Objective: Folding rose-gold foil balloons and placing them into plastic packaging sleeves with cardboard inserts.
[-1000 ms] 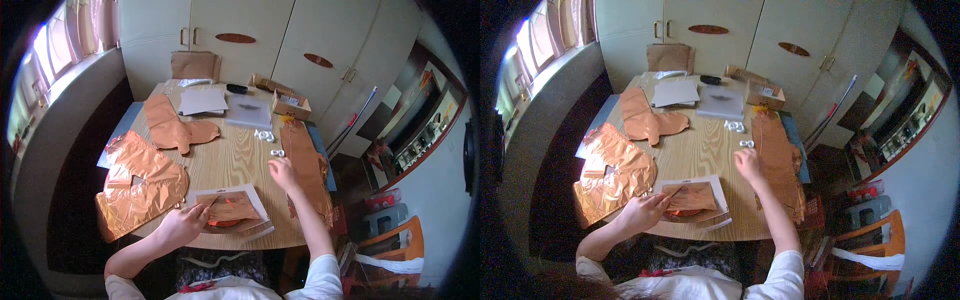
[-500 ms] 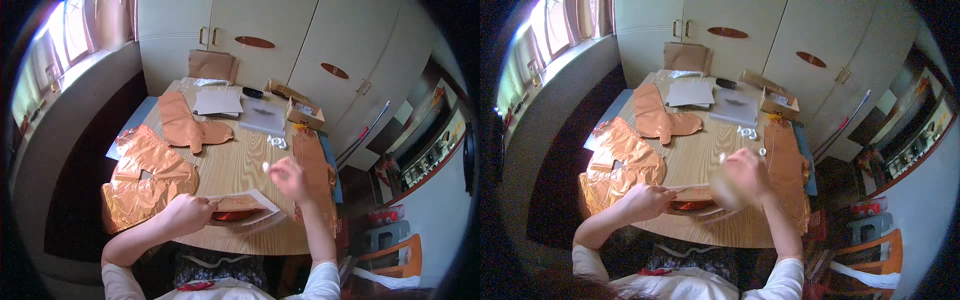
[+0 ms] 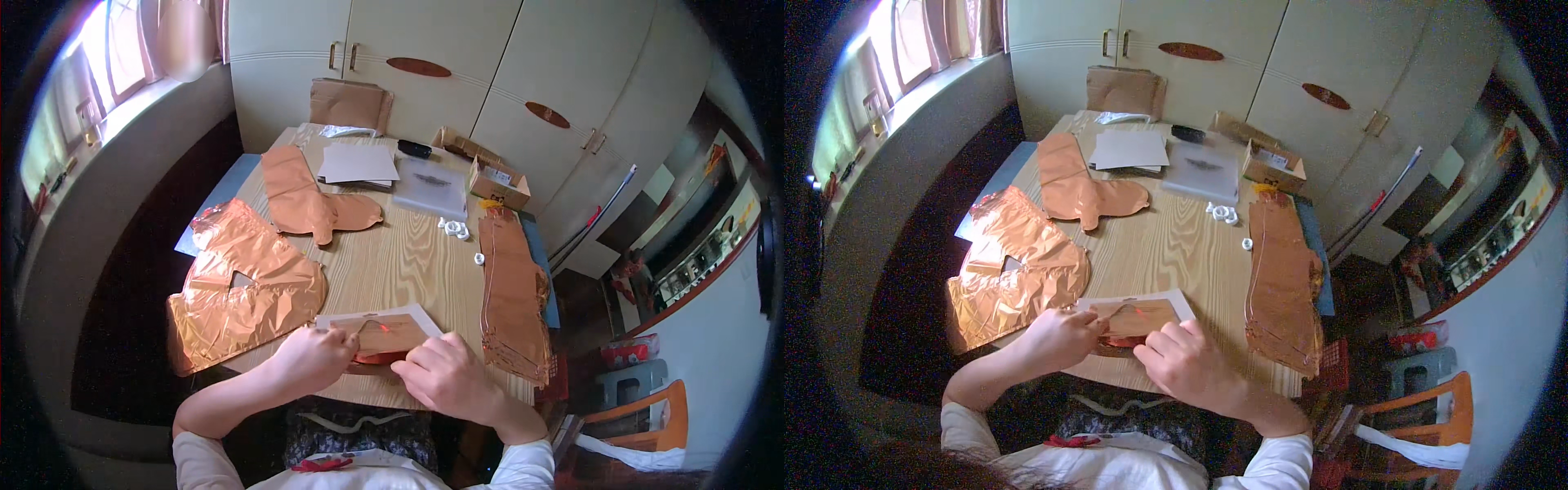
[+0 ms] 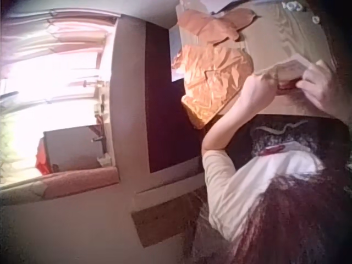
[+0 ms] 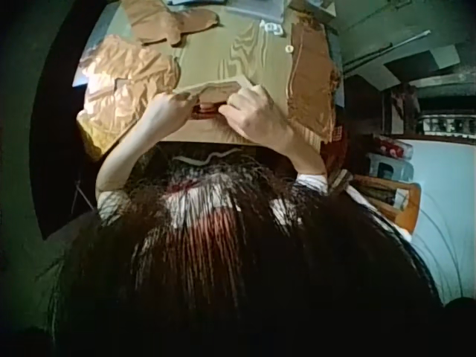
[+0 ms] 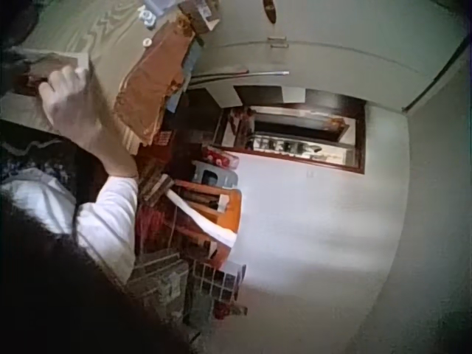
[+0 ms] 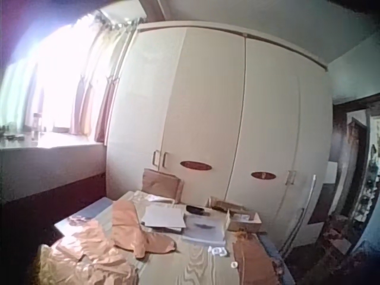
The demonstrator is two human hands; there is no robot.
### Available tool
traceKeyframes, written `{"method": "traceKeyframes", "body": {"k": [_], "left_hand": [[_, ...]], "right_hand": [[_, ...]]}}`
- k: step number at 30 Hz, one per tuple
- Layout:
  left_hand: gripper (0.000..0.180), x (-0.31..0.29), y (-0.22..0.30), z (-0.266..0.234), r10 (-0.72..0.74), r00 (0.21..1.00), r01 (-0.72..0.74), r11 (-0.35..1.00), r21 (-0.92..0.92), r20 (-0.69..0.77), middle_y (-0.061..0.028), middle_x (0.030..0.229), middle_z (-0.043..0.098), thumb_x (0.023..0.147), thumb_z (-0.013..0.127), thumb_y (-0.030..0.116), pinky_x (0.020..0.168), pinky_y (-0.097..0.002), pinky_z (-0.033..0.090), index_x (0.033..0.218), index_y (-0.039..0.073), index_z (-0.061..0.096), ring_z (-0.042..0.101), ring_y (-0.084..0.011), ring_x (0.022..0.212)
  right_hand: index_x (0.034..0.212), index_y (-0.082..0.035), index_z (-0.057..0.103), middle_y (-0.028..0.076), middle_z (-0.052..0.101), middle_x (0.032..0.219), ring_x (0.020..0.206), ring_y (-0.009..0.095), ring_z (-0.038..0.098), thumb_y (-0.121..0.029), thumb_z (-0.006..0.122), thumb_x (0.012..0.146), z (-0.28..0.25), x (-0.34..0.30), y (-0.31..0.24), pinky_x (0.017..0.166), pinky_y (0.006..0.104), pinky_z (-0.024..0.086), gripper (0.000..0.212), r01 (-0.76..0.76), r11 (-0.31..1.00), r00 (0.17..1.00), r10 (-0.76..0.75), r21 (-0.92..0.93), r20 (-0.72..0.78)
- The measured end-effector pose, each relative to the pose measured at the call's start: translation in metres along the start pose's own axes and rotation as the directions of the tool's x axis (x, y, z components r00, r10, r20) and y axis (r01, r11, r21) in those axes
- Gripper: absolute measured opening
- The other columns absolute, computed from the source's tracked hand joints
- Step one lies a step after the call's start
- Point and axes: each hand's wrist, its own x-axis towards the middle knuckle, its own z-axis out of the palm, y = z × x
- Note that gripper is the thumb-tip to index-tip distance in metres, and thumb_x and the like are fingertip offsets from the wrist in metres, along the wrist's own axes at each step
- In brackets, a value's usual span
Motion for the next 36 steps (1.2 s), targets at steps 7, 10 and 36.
{"method": "traceKeyframes", "body": {"k": [7,10,36], "left_hand": [[0.039,-0.016,0.016,0.033,0.052,0.997,-0.04,0.979,0.201,-0.055,-0.0191,0.099,0.062,0.078,0.057,0.015,0.053,-0.0275,0.055,0.111,-0.006,0.06,0.065,-0.0246,0.089],[0.043,-0.028,0.018,0.057,0.055,0.994,-0.026,0.959,0.283,-0.094,-0.0247,0.11,0.061,0.078,0.057,0.015,0.059,-0.0279,0.057,0.115,-0.006,0.059,0.065,-0.0293,0.096],[0.036,-0.051,0.022,0.104,-0.105,0.964,0.124,0.99,0.066,-0.245,-0.0146,0.11,0.065,0.078,0.069,0.023,0.077,-0.033,0.056,0.108,0.004,0.064,0.064,-0.0264,0.103]], "right_hand": [[0.123,0.002,0.055,0.016,0.057,0.118,0.107,0.03,0.057,-0.027,0.067,0.083,0.056,-0.019,-0.036,0.096,0.0392,0.045,0.051,-0.024,0.952,0.99,-0.02,0.305,0.141],[0.123,0.003,0.055,0.017,0.056,0.121,0.115,0.03,0.054,-0.03,0.065,0.085,0.066,-0.022,-0.04,0.098,0.0385,0.044,0.051,-0.023,0.914,0.975,-0.069,0.404,0.213],[0.116,-0.009,0.063,0.007,0.061,0.119,0.117,0.024,0.052,-0.018,0.047,0.09,0.213,0.093,0.31,0.098,0.0425,0.039,0.032,-0.584,0.776,0.791,0.61,-0.24,0.045]]}}
